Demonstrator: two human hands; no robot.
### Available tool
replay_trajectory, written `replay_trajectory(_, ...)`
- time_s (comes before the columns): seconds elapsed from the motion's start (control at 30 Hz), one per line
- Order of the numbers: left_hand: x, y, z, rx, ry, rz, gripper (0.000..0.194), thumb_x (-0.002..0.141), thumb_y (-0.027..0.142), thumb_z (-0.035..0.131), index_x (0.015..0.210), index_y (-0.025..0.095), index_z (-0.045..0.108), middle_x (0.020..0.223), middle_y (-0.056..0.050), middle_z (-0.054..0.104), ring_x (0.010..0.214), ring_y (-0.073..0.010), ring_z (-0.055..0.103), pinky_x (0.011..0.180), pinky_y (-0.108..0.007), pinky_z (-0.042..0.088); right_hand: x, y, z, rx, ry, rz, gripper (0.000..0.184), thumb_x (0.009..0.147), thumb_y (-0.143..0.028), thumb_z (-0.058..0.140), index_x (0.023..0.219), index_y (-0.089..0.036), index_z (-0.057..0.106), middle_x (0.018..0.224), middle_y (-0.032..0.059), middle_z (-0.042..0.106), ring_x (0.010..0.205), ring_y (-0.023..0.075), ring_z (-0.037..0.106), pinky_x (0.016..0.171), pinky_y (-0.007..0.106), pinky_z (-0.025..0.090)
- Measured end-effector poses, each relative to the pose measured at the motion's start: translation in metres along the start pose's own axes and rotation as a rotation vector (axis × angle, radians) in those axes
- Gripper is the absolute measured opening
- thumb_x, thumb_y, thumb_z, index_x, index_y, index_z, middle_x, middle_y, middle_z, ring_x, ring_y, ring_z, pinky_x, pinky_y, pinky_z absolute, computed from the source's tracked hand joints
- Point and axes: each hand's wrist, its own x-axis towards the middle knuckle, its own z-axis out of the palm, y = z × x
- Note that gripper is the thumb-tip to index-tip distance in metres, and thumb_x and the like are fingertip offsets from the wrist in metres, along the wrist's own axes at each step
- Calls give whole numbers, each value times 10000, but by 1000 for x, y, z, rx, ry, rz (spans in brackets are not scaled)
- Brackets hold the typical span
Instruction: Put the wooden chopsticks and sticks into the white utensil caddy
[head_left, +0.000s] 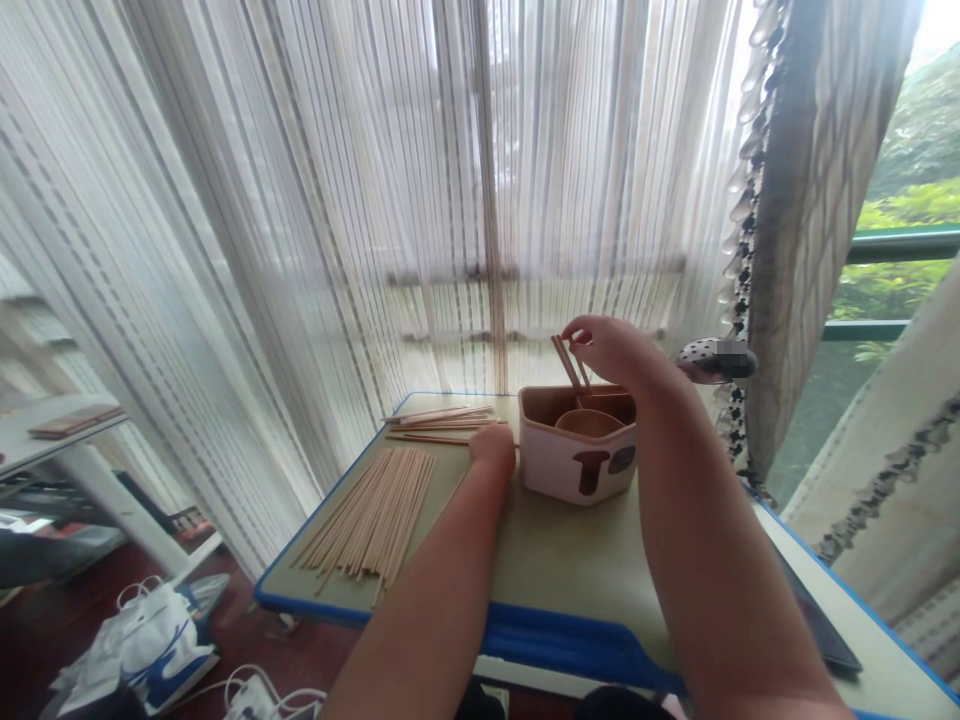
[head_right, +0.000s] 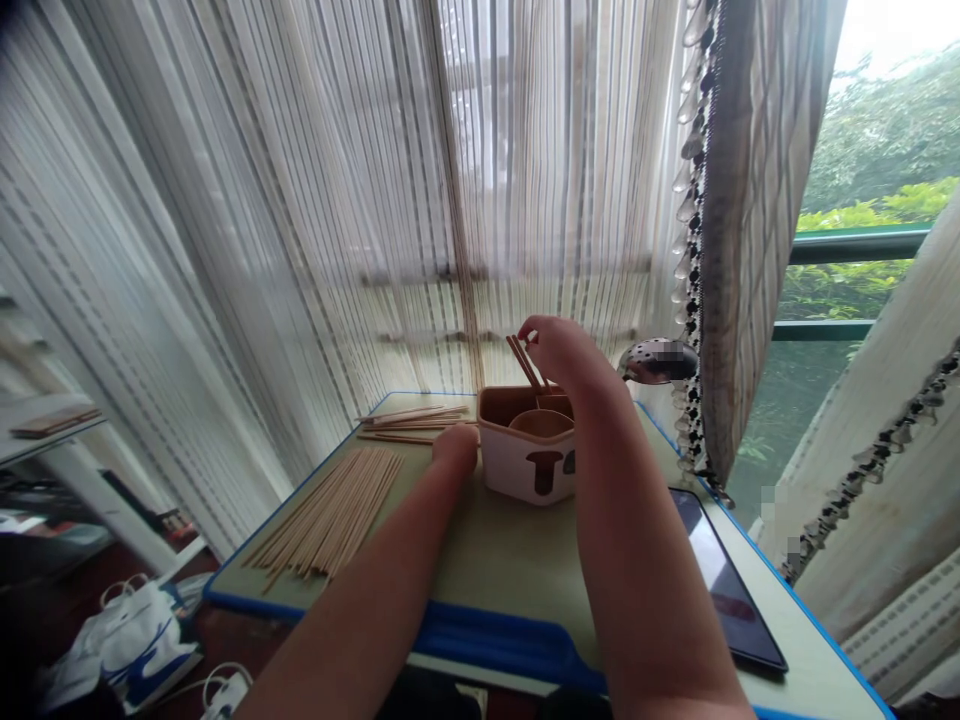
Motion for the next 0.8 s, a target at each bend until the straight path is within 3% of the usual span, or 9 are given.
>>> replay_trajectory(0.5, -1, 0, -2, -33, 25, 45, 284, 841, 116, 389, 1020, 162, 605, 1041, -137, 606, 995, -217, 561, 789, -317, 468, 2, 5, -3, 36, 65, -19, 216, 760, -220, 526, 902, -208, 688, 796, 37, 681, 636, 134, 576, 620, 250, 437)
replay_trajectory(0.6, -3, 2, -3, -13, 118, 58, 291, 839, 78, 348, 1024, 143, 563, 1066, -133, 570, 992, -222, 545, 760, -317, 475, 3, 6, -3, 27, 74, -23, 212, 748, -208, 535, 882, -205, 699, 769, 38, 680, 654, 147, 587, 646, 266, 445)
replay_trajectory(0.8, -7, 5, -12, -50, 444, 88, 219, 848, 66, 338, 977, 141, 498, 997, -102, 535, 923, -195, 517, 764, -311, 453, 1, 1, -7, 18, 103, -34, 224, 725, -202, 575, 907, -195, 707, 761, 46, 681, 723, 174, 605, 701, 291, 454)
